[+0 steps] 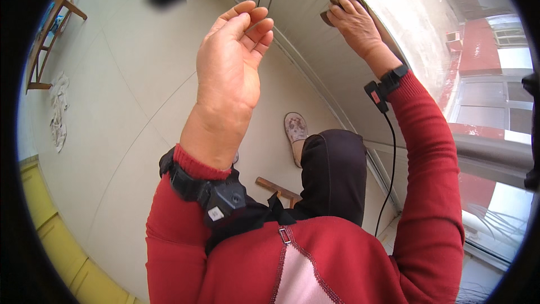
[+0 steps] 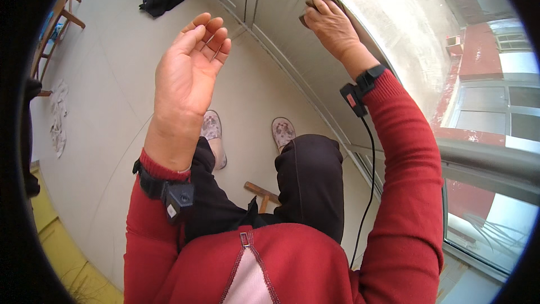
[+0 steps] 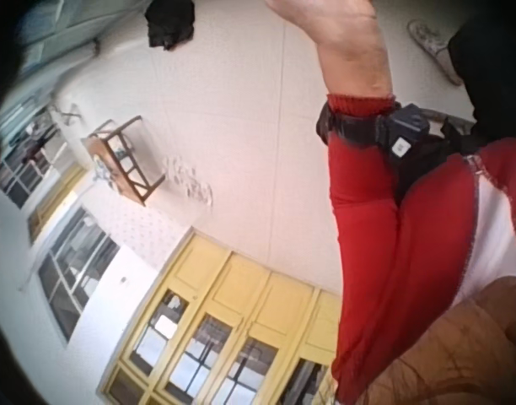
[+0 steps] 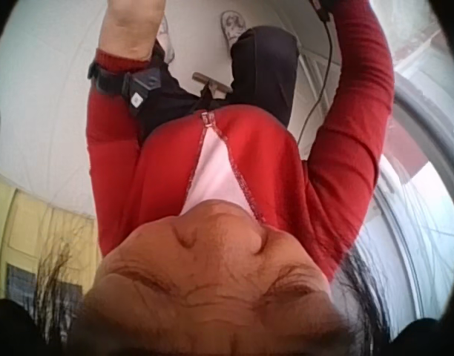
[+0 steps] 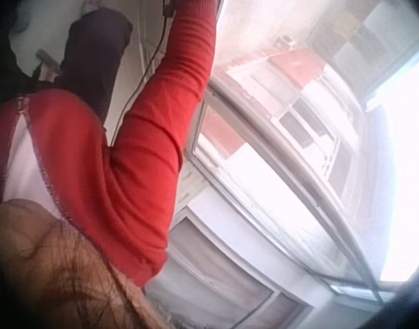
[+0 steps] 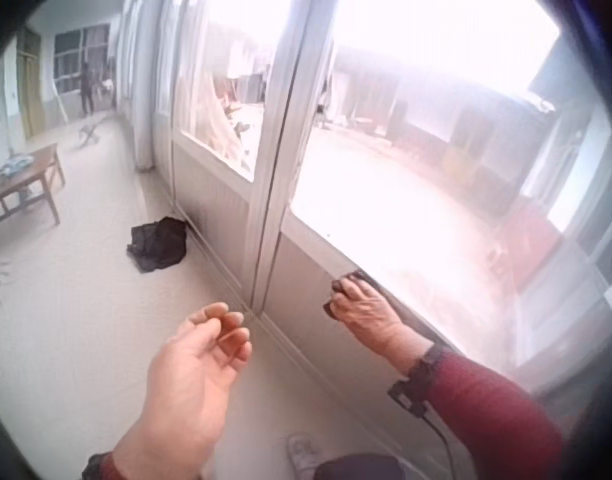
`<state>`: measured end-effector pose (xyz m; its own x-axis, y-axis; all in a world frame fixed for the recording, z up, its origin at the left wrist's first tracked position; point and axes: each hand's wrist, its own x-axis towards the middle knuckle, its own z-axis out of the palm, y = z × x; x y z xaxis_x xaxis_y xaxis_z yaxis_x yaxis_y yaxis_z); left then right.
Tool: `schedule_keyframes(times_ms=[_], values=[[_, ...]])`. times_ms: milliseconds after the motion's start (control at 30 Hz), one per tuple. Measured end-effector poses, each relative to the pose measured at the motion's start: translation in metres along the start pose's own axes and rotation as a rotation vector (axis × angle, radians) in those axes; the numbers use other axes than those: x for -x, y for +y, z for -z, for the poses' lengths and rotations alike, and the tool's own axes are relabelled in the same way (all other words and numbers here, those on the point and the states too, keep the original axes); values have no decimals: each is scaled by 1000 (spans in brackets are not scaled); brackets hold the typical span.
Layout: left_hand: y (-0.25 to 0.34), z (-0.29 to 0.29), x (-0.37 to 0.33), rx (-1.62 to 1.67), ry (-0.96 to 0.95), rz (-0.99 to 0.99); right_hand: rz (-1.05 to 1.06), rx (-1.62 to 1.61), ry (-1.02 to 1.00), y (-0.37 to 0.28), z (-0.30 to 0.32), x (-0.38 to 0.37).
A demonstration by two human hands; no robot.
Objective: The person wipes the interior surfaces of a glass-enclosed balcony or sunroom using a brown cloth. They clean the window frame, sill, and adjacent wall panels in a repetitive wiping motion.
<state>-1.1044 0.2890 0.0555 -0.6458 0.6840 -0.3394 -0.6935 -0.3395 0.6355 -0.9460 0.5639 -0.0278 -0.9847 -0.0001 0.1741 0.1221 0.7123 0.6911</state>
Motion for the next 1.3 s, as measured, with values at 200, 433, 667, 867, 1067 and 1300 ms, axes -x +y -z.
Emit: schedule_keyframes(times_ms=[200,433,667,867,1067,1300], values=[[-12,4,-27,-29,-7,43,121,-364,-487,-66,-66,76],[-3,6,-67,-27,42,39,-29,-505,-923,-134,15,307],[-32,-1,-46,-90,-210,144,-611,-656,-222,-85,126,259],[-45,1,-9,-373,-548,166,-885,-1735,297,-21,191,105],[-41,2,3,-410,-722,68,-856,-1900,274,-54,209,23],[-37,-6,2,-568,-663,-161,-969,-1766,351,-71,183,7]])
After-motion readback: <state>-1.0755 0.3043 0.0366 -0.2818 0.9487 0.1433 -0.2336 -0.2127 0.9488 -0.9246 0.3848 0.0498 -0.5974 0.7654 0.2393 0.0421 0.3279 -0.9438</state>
